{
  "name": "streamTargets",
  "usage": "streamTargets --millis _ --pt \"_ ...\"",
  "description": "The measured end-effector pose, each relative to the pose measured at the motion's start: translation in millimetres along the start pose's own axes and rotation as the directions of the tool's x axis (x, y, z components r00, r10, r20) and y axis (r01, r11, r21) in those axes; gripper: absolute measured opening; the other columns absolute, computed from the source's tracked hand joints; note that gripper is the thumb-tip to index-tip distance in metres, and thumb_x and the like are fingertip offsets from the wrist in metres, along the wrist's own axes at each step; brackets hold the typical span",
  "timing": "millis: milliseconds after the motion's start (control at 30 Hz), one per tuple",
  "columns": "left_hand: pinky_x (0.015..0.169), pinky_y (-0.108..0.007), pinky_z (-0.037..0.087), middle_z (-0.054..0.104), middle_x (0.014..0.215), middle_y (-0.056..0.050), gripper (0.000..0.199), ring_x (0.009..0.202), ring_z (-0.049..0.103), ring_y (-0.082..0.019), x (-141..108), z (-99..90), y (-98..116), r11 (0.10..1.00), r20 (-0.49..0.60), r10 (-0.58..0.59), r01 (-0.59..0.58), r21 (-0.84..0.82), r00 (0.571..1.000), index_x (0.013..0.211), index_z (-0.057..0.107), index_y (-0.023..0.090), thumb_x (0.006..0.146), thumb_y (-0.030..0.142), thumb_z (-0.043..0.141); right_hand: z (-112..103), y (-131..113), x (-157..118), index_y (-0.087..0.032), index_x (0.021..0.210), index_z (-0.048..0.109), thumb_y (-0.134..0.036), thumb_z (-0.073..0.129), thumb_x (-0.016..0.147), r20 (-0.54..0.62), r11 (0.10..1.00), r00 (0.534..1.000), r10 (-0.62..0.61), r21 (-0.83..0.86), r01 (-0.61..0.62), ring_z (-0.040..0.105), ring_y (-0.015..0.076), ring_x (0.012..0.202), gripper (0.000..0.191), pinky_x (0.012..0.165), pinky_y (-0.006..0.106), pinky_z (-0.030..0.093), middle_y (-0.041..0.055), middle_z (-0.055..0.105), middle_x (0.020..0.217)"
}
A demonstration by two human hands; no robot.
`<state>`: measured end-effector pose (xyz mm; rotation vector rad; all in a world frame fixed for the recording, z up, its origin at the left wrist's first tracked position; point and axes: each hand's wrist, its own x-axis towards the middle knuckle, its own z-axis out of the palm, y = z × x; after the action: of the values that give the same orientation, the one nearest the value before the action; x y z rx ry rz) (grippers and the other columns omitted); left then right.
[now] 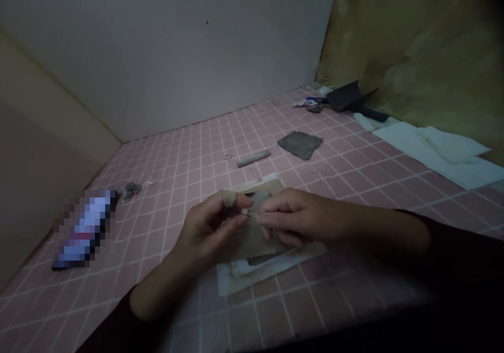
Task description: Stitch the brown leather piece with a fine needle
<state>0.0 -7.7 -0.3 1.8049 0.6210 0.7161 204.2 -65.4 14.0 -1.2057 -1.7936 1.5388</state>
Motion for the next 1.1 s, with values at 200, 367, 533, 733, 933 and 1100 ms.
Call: streamTargets --millis 200,367,533,733,933,1100 --pt "0.066 -0.023 0.051 0.065 0.093 -0.006 0.017 0.080 0.061 -0.015 -1.3 -0.6 3.3 1.000 0.019 -0.003 0.003 0.005 1.000 0.102 0.062 0.018 0.085 0.021 0.063 0.8 2.9 0.6 -0.016 0.072 0.053 -0.032 0.040 0.093 0.014 1.000 1.000 -0.014 -0.012 0.015 0.037 0.0074 0.043 0.030 0.045 0.021 0.029 -0.0051 0.044 0.049" --pt "0.059 -0.020 0.047 0.062 0.080 -0.002 0.016 0.068 0.058 -0.011 0.5 -1.6 -2.4 0.997 0.031 -0.082 0.082 0.003 0.996 0.100 0.064 0.017 0.086 0.026 0.062 12.2 10.7 1.8 -0.015 0.083 0.056 -0.014 0.046 0.085 -0.184 0.762 0.943 -0.279 -0.640 0.101 0.044 0.0104 0.057 0.011 0.056 0.025 0.030 0.0004 0.054 0.067" --pt "0.071 -0.024 0.049 0.063 0.092 -0.005 0.020 0.081 0.061 -0.014 -0.8 -4.9 -4.1 0.997 0.069 -0.013 0.007 0.083 0.998 0.106 0.063 0.020 0.087 0.024 0.062 2.6 3.0 -0.4 -0.016 0.073 0.053 -0.029 0.041 0.093 -0.031 0.995 0.998 -0.049 -0.090 0.046 0.042 0.0083 0.048 0.026 0.048 0.021 0.033 -0.0037 0.047 0.054" --pt "0.075 -0.026 0.049 0.064 0.097 -0.006 0.020 0.087 0.061 -0.016 -2.7 -5.0 0.9 0.996 0.081 0.026 -0.033 0.085 0.996 0.107 0.062 0.020 0.087 0.022 0.061 -1.3 0.5 -1.7 -0.016 0.076 0.054 -0.035 0.039 0.093 0.070 0.993 0.997 0.035 0.107 -0.043 0.034 0.0067 0.040 0.030 0.041 0.019 0.028 -0.0066 0.042 0.047" --pt "0.060 -0.021 0.047 0.061 0.079 -0.002 0.017 0.068 0.057 -0.011 -1.1 -0.7 -3.1 0.996 0.034 -0.083 0.084 -0.005 0.996 0.100 0.065 0.018 0.086 0.027 0.062 11.2 9.9 0.7 -0.015 0.094 0.059 -0.018 0.043 0.089 -0.168 0.769 0.942 -0.290 -0.627 0.125 0.048 0.0114 0.061 0.017 0.059 0.026 0.033 0.0027 0.059 0.074" --pt "0.069 -0.025 0.050 0.065 0.092 -0.007 0.020 0.080 0.061 -0.016 -1.1 -0.9 -4.8 0.999 0.059 -0.027 0.025 0.026 0.998 0.104 0.064 0.017 0.085 0.024 0.062 3.6 4.0 0.4 -0.016 0.074 0.054 -0.026 0.041 0.092 -0.050 0.991 0.997 -0.063 -0.122 0.056 0.043 0.0085 0.049 0.025 0.049 0.021 0.033 -0.0032 0.049 0.054"
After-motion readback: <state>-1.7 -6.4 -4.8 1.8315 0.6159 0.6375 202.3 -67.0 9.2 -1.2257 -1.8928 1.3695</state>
